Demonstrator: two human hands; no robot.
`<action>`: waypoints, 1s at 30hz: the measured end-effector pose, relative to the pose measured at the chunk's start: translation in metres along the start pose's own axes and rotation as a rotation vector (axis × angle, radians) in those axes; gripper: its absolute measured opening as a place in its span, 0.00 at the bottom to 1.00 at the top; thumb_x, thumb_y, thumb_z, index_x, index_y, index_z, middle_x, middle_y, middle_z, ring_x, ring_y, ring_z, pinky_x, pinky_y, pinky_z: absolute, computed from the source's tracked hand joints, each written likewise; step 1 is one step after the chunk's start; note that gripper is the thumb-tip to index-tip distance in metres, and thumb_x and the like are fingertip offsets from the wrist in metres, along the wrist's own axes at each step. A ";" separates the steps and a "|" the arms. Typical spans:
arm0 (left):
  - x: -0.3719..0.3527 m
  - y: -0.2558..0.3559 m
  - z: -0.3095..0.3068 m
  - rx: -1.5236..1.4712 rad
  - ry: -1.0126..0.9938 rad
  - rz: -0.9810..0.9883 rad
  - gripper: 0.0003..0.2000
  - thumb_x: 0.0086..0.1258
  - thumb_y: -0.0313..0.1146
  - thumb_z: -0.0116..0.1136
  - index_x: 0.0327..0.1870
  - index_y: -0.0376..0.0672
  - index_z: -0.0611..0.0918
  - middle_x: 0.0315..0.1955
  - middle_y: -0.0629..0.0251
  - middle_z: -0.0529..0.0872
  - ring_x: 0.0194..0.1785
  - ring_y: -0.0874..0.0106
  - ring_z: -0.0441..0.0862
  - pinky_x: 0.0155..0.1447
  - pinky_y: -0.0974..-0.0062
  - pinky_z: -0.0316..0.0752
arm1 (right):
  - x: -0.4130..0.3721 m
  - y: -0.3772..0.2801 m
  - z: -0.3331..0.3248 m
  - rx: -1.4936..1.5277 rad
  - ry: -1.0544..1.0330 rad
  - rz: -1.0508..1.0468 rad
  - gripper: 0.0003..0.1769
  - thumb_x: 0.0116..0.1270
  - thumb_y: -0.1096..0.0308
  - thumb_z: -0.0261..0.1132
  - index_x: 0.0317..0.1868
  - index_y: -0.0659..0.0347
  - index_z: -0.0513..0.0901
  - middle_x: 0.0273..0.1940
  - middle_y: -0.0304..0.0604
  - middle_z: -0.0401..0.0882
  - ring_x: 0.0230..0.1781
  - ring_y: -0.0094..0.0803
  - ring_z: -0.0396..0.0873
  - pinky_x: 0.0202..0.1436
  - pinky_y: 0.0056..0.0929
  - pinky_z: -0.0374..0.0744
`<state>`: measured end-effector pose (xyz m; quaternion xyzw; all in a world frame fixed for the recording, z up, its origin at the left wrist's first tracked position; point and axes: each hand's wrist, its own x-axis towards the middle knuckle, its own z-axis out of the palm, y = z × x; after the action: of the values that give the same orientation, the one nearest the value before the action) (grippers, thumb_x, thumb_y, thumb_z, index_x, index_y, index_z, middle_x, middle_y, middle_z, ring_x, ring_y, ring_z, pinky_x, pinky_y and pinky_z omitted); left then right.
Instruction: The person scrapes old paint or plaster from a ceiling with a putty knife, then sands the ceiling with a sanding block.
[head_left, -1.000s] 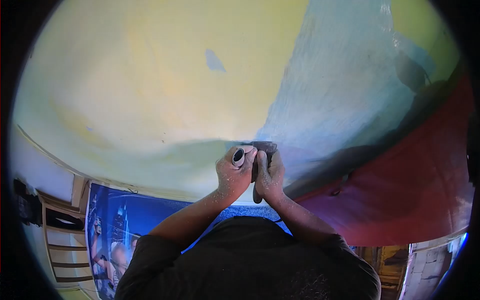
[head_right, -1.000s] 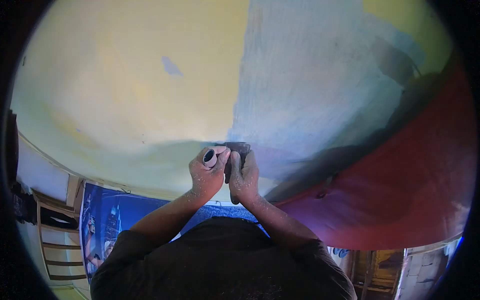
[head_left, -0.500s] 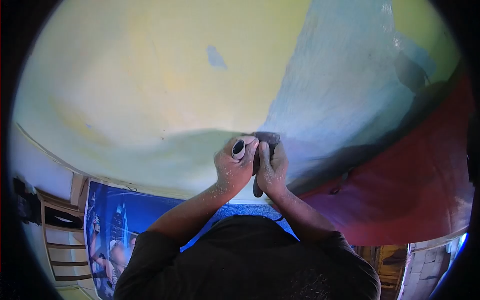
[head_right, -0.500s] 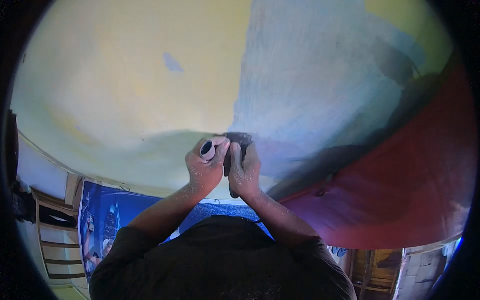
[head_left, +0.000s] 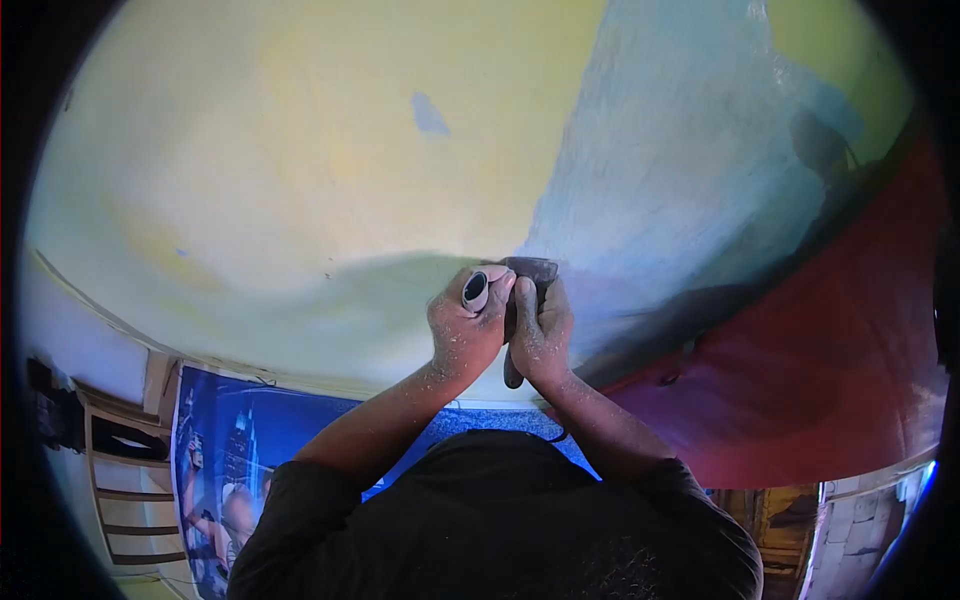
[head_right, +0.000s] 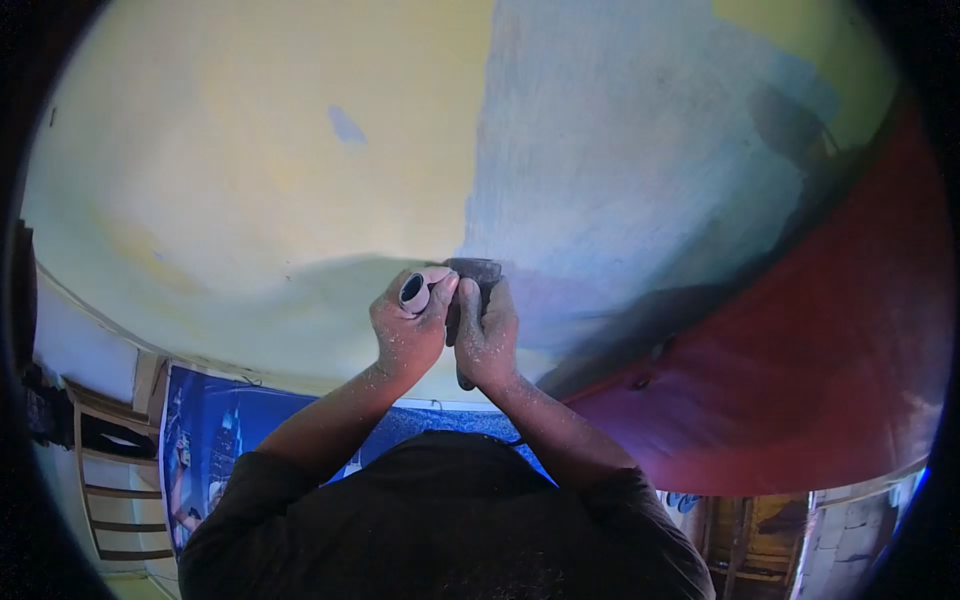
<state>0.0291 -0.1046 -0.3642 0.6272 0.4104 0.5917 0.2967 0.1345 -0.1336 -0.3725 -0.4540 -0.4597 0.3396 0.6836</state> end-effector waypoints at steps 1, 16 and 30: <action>0.001 -0.001 0.001 0.007 -0.002 -0.003 0.05 0.77 0.26 0.75 0.45 0.35 0.91 0.35 0.64 0.95 0.39 0.81 0.88 0.46 0.77 0.83 | -0.001 0.003 -0.001 -0.008 -0.004 0.017 0.16 0.93 0.56 0.56 0.61 0.63 0.76 0.32 0.36 0.79 0.25 0.18 0.76 0.26 0.24 0.76; -0.002 -0.012 0.004 0.026 -0.011 -0.014 0.03 0.76 0.26 0.74 0.44 0.36 0.91 0.35 0.63 0.94 0.39 0.79 0.88 0.46 0.75 0.83 | -0.003 0.009 -0.005 -0.122 -0.002 0.058 0.16 0.93 0.57 0.56 0.60 0.63 0.76 0.31 0.36 0.79 0.24 0.19 0.76 0.26 0.25 0.75; -0.002 -0.012 0.000 0.026 -0.027 -0.024 0.04 0.77 0.26 0.74 0.45 0.36 0.91 0.35 0.64 0.94 0.38 0.79 0.88 0.45 0.75 0.83 | -0.005 0.009 -0.001 -0.049 0.008 0.050 0.17 0.93 0.56 0.56 0.60 0.64 0.76 0.31 0.36 0.80 0.24 0.19 0.76 0.26 0.25 0.75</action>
<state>0.0275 -0.1003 -0.3758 0.6337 0.4215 0.5744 0.3012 0.1329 -0.1348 -0.3827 -0.4834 -0.4535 0.3434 0.6654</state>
